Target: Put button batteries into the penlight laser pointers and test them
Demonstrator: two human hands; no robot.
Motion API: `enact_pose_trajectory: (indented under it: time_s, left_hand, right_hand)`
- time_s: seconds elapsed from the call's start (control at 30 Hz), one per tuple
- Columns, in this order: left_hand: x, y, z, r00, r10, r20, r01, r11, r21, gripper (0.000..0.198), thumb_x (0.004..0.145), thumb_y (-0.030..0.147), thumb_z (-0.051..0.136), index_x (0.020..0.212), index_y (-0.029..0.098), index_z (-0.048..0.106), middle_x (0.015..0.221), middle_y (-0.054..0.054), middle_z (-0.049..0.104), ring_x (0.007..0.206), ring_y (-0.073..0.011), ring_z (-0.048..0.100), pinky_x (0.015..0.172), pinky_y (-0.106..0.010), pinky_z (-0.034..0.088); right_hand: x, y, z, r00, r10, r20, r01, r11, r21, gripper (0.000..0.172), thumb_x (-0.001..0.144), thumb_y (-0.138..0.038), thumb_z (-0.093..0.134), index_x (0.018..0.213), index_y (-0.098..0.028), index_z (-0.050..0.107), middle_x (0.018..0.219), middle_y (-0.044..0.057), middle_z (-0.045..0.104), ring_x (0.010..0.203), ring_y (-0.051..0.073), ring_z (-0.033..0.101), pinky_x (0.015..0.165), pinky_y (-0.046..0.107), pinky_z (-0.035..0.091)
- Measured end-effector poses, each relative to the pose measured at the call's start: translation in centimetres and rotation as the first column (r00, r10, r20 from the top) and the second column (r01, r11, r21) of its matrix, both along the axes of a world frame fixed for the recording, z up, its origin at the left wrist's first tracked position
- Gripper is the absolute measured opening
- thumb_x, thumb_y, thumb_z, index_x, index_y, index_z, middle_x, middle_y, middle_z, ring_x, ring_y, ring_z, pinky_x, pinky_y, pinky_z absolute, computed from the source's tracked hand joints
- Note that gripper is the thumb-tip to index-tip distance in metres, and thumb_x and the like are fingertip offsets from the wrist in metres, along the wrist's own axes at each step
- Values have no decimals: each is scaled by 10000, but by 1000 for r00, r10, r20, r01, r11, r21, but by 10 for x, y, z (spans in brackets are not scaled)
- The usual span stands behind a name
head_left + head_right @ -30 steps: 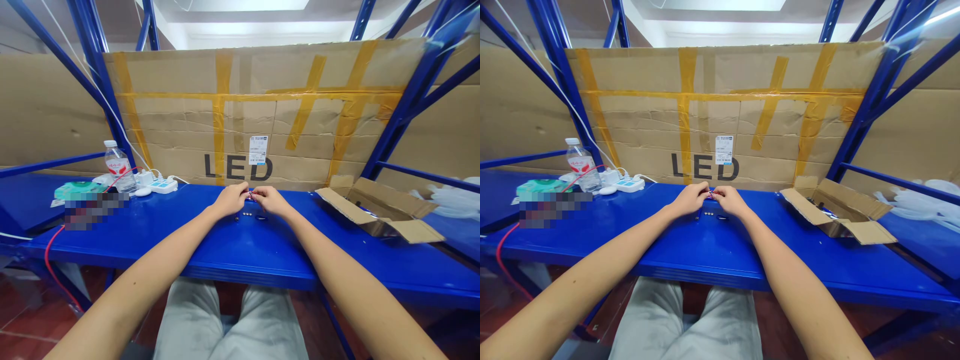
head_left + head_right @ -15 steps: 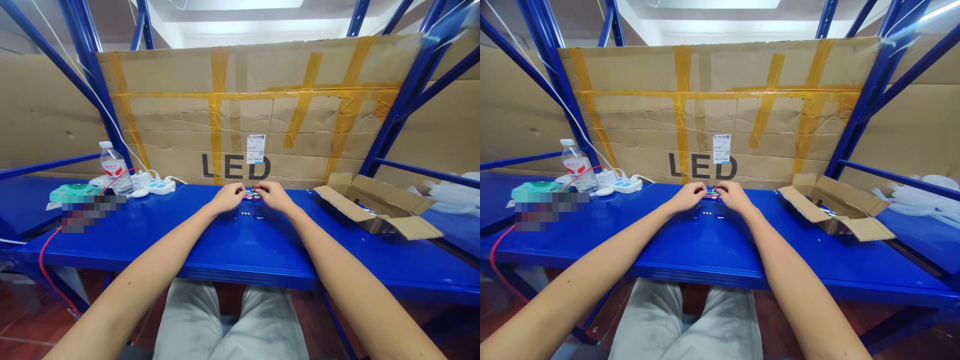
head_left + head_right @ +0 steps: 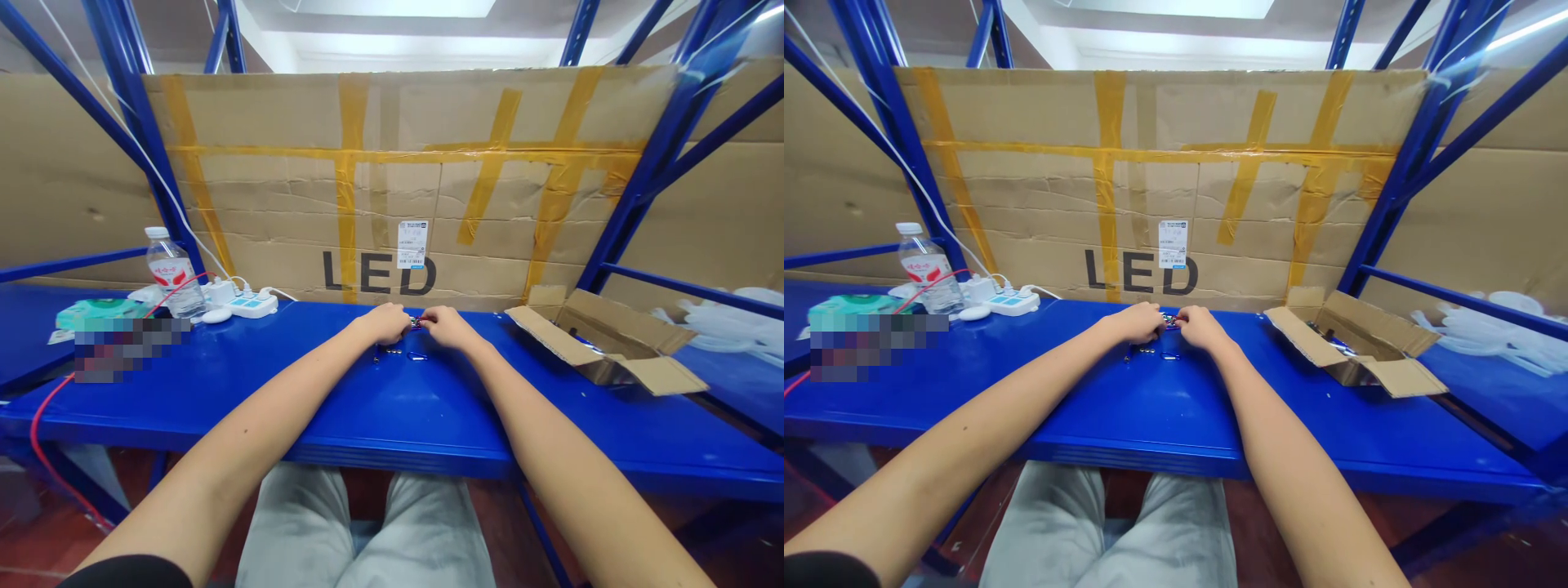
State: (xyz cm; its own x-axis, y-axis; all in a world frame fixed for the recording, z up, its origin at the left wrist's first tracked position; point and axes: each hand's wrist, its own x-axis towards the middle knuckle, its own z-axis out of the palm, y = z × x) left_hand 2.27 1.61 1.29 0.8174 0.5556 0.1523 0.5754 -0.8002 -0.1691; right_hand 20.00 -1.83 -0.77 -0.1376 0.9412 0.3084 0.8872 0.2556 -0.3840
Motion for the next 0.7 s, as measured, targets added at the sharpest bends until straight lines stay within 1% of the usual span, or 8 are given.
enact_pose_trajectory:
  time_s: [0.13, 0.27, 0.4, 0.47, 0.53, 0.57, 0.63, 0.7]
  left_hand:
    - [0, 3, -1, 999, 8, -34, -9, 999, -36, 129, 726, 133, 665, 791, 189, 762, 790, -100, 657, 847, -263, 637, 777, -339, 459]
    - [-4, 8, 0, 998, -2, -59, -1, 998, -62, 145, 750, 155, 660, 829, 201, 773, 787, -96, 688, 884, -266, 641, 768, -332, 462]
    - [-9, 12, -1, 999, 13, -34, -17, 993, -113, 154, 730, 142, 662, 829, 207, 760, 775, -73, 709, 882, -238, 642, 783, -310, 460]
    - [-13, 15, 0, 1000, 11, 1, -11, 994, -105, 129, 739, 146, 650, 808, 204, 743, 786, -68, 712, 860, -229, 641, 780, -310, 456]
    - [-18, 17, 2, 995, 31, 99, -27, 999, -37, 118, 772, 163, 614, 815, 197, 718, 821, -74, 711, 857, -227, 635, 780, -319, 452]
    - [-22, 19, 4, 982, 51, 180, -52, 999, 4, 123, 789, 172, 593, 838, 194, 703, 845, -78, 708, 863, -227, 630, 778, -323, 451]
    - [-28, 21, 8, 924, 97, 370, -125, 991, 53, 132, 809, 181, 561, 885, 188, 669, 883, -83, 701, 861, -219, 620, 764, -322, 451]
    - [-34, 22, 10, 844, 147, 516, -183, 983, 18, 117, 812, 188, 562, 894, 186, 645, 879, -76, 697, 819, -201, 616, 735, -311, 452]
  right_hand:
    - [-2, 1, -1, 999, 30, 33, -30, 999, -11, 169, 868, -193, 561, 869, -168, 729, 849, 100, 725, 744, 195, 601, 645, 260, 366]
    - [-3, 1, -3, 999, 27, 30, -26, 999, -38, 151, 863, -205, 576, 829, -178, 720, 766, 89, 713, 694, 195, 605, 628, 264, 369]
    - [-2, 2, -5, 999, 27, -40, -29, 997, -65, 105, 839, -188, 604, 774, -189, 686, 651, 69, 665, 646, 200, 605, 622, 278, 376]
    - [0, 4, -7, 994, 10, -105, -17, 998, -64, 94, 829, -191, 622, 742, -194, 656, 620, 62, 641, 644, 199, 602, 623, 278, 385]
    - [3, 8, -7, 979, -23, -202, 16, 999, -39, 86, 836, -202, 619, 750, -196, 625, 620, 62, 634, 661, 197, 604, 638, 276, 404]
    - [5, 10, -7, 964, -46, -261, 42, 999, -22, 71, 845, -206, 609, 775, -195, 611, 631, 62, 638, 670, 196, 605, 646, 276, 416]
    - [8, 13, -7, 924, -90, -372, 97, 995, 0, 35, 868, -207, 575, 836, -194, 573, 655, 59, 649, 670, 188, 608, 648, 275, 435]
    - [11, 15, -5, 888, -112, -447, 119, 993, -11, 21, 882, -196, 549, 877, -197, 528, 668, 47, 661, 642, 173, 609, 621, 266, 444]
